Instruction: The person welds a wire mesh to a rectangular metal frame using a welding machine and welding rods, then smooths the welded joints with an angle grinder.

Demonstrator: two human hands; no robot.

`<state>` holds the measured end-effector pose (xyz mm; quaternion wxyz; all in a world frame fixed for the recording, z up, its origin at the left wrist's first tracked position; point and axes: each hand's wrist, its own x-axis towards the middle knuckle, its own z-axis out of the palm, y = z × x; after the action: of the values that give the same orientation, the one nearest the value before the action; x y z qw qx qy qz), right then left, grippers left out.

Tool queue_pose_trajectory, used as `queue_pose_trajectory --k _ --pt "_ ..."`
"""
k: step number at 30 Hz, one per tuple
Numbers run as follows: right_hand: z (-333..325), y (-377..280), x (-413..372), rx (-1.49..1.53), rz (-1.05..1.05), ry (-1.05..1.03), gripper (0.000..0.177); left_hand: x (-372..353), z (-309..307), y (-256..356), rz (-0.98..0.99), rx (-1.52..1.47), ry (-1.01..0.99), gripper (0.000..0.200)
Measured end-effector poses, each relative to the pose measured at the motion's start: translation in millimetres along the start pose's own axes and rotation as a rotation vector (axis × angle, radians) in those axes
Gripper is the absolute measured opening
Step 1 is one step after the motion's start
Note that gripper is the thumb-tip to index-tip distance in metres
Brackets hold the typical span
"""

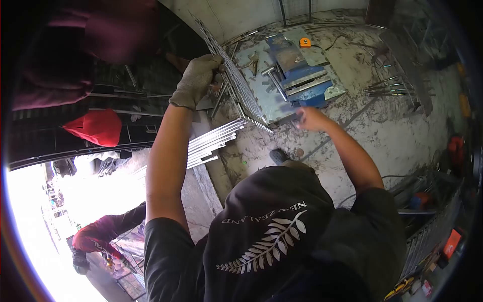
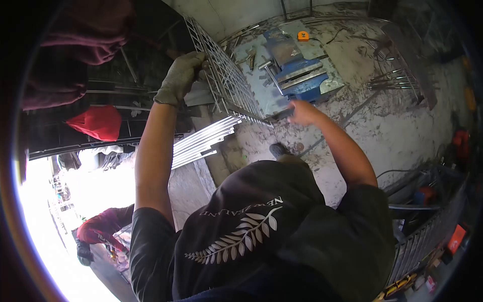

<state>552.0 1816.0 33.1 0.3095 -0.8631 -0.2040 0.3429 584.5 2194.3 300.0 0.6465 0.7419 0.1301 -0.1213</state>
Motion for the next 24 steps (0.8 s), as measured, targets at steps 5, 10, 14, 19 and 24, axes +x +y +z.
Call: queue_pose_trajectory --k 5,10,14,19,24 --pt "106.5 126.7 -71.3 -0.115 0.184 -0.129 0.077 -2.7 13.9 10.7 -0.027 0.017 -0.012 0.021" --pt "199.1 191.7 -101.0 -0.17 0.313 -0.288 0.085 19.1 11.5 -2.4 0.012 -0.09 -0.185 0.025" --pt "185.8 182.5 -109.7 -0.11 0.422 -0.428 0.078 30.5 84.2 13.0 0.022 -0.002 -0.142 0.02" --pt "186.5 196.6 -134.6 0.13 0.502 0.308 0.067 43.4 86.4 -2.8 -0.026 -0.17 -0.171 0.017" --pt "201.6 195.2 -190.7 0.424 0.731 0.47 0.061 57.3 53.4 11.9 0.03 -0.198 -0.012 0.019"
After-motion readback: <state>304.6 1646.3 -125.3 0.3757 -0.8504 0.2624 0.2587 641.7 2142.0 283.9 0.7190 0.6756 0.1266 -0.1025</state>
